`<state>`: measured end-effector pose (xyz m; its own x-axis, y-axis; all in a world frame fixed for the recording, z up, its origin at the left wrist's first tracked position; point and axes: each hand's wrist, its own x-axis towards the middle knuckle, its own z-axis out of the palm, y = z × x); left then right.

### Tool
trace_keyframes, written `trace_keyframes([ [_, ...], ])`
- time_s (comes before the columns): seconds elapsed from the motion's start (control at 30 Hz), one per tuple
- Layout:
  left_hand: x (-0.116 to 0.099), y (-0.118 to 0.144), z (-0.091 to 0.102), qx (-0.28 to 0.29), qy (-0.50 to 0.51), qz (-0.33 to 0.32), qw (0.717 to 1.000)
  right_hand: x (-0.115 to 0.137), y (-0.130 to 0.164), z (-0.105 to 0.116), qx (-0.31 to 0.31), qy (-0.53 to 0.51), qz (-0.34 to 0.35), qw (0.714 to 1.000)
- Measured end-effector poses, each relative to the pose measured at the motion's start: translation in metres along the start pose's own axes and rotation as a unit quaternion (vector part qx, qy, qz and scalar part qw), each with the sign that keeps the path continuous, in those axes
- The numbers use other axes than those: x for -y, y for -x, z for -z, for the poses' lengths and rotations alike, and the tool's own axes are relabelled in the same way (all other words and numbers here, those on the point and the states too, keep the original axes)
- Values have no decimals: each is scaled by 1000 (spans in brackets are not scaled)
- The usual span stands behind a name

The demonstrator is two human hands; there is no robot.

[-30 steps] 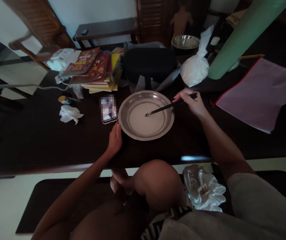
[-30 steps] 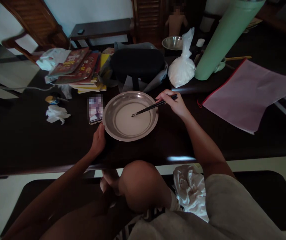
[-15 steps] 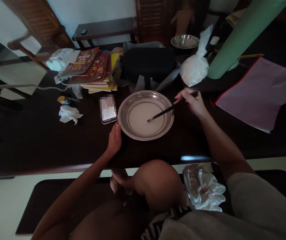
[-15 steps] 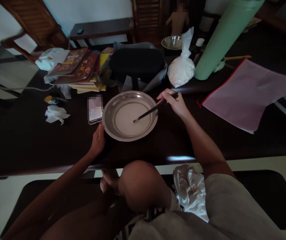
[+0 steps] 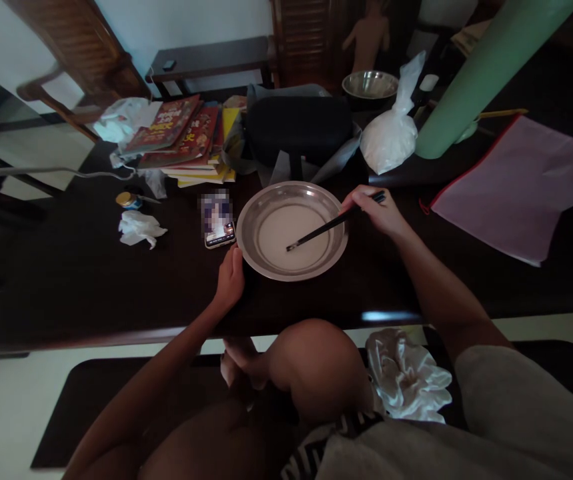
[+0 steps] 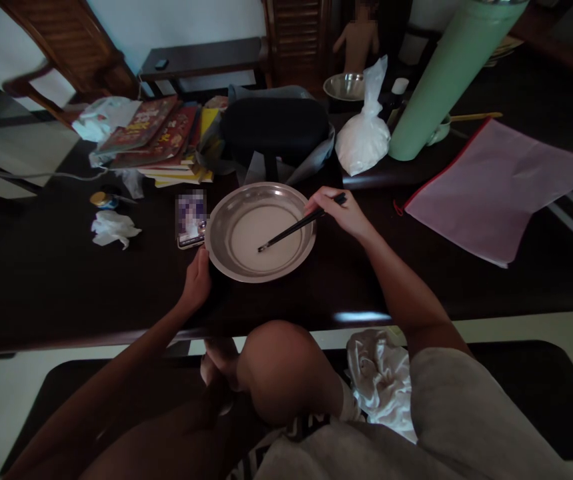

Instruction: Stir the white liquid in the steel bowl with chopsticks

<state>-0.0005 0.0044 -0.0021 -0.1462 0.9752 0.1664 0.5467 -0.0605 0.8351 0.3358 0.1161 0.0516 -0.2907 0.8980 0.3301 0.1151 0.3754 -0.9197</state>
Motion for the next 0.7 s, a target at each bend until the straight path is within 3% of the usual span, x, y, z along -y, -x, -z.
trace_keyframes([
  [0.1, 0, 0, 0, 1, -1, -4, 1000, 3, 0, -2, 36, 20, 13, 999],
  [0.3, 1, 0, 0, -1, -1, -1, 1000, -1, -3, 7, -66, 4, 9, 998],
  [0.5, 1, 0, 0, -4, -4, -3, 1000, 4, -1, -2, 18, 14, 1, 1000],
  [0.7, -1, 0, 0, -2, 1, -3, 1000, 1, -3, 5, -61, -6, 18, 998],
])
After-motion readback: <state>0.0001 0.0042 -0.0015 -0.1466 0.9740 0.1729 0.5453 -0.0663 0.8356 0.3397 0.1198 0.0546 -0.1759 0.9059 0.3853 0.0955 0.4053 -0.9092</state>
